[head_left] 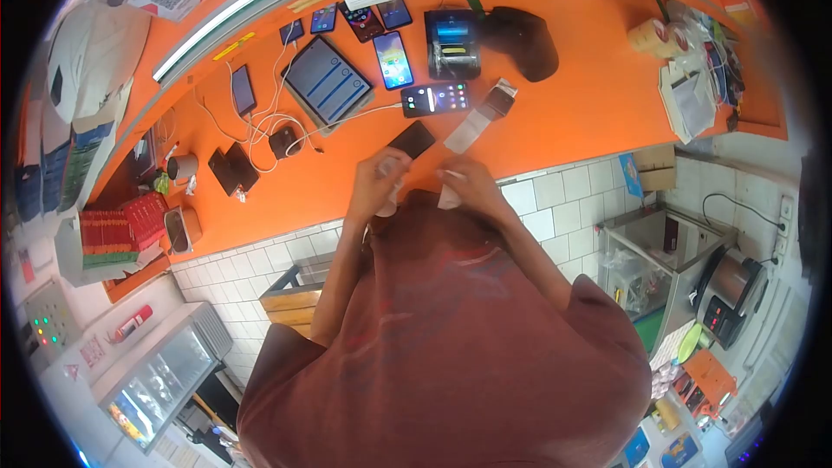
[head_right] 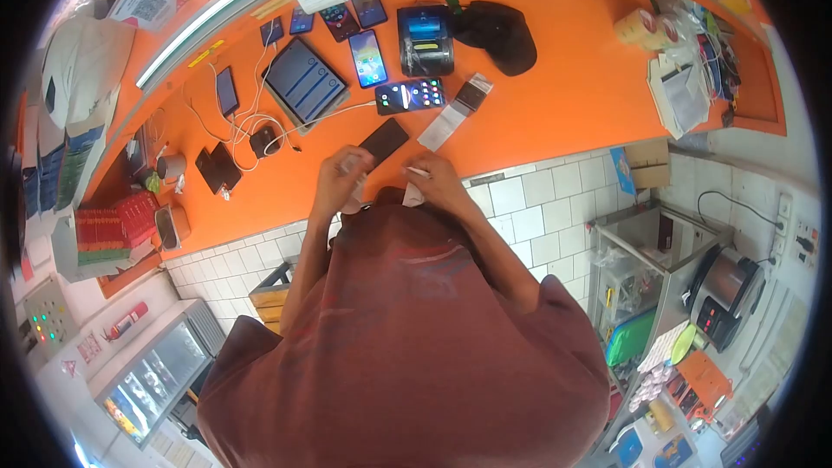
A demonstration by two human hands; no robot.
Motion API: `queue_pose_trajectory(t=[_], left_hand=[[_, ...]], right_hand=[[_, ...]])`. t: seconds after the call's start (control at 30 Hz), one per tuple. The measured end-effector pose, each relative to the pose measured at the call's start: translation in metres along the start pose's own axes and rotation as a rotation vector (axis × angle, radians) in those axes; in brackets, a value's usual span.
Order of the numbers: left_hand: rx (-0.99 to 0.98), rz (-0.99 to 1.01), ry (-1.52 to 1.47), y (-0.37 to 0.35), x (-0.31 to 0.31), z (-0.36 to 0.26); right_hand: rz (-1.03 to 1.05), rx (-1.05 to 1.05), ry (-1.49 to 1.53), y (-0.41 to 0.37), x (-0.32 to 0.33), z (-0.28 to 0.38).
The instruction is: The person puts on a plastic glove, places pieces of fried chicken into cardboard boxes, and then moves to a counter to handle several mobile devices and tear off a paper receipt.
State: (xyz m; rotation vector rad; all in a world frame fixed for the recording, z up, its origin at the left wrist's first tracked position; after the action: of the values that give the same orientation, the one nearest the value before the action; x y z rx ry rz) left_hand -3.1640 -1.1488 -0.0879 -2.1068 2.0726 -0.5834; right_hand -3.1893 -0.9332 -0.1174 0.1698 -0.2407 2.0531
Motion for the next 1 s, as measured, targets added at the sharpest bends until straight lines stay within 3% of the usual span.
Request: queue_pose_trajectory(t=[0.03,0.13,0.2,0.23,0.37,0.43,0.47,0.53,0.6,0.63,0.7,0.83,0.9,0.93,1.0], left_hand=[[0.051,-0.062,-0.106,0.006,0.007,0.007],[0.093,-0.117,0.018,0.027,0.019,0.022],[0.128,-0.126,0.048,0.045,0.012,0.033],[0.125,-0.107,0.053,0.059,-0.003,0.044],[0.105,0.073,0.125,0.114,-0.072,0.071],[0.143,0.088,0.427,0.141,-0.105,0.100],[0.134,0.084,0.423,0.148,-0.114,0.109],[0.117,0.092,0.461,0.160,-0.128,0.122],[0.132,0.069,0.517,0.162,-0.134,0.127],[0.157,0.048,0.579,0.161,-0.134,0.129],[0.135,0.048,0.569,0.152,-0.135,0.131],[0.132,0.156,0.520,0.151,-0.134,0.137],[0.201,0.148,0.450,0.148,-0.136,0.145],[0.261,0.161,0.386,0.149,-0.133,0.147],[0.247,0.158,0.396,0.138,-0.121,0.134]], right_hand=[[-0.010,-0.005,0.003,-0.007,0.003,-0.002],[0.106,-0.046,0.053,-0.025,0.008,-0.003],[0.511,-0.049,-0.030,-0.030,0.007,0.005],[0.511,-0.049,-0.030,-0.031,0.010,0.010],[0.313,-0.161,0.107,-0.032,0.020,-0.004],[0.264,-0.165,0.195,-0.029,0.025,-0.038],[0.011,-0.086,0.198,-0.024,0.030,-0.057],[-0.239,0.002,0.196,-0.011,0.046,-0.099],[-0.430,-0.117,-0.112,0.005,0.070,-0.129],[-0.429,-0.110,-0.111,0.012,0.074,-0.135],[-0.609,-0.059,-0.429,0.026,0.078,-0.129],[-0.586,0.049,-0.603,0.057,0.080,-0.123],[-0.461,-0.157,-0.589,0.075,0.086,-0.137],[-0.442,-0.126,-0.589,0.081,0.087,-0.140],[-0.676,0.095,-0.345,0.075,0.091,-0.147]])
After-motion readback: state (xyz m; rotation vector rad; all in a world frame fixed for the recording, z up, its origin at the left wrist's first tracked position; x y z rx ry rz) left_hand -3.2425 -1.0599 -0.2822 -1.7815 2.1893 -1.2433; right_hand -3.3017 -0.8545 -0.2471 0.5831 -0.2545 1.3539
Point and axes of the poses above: each hand's wrist, its own y-axis towards the middle knuckle, its own x-axis out of the back of the hand, z = x × y, the point moved 1 cm from there along y, towards the middle knuckle, and after that the axes turned 9 degrees about x, right-handed, at the moved point
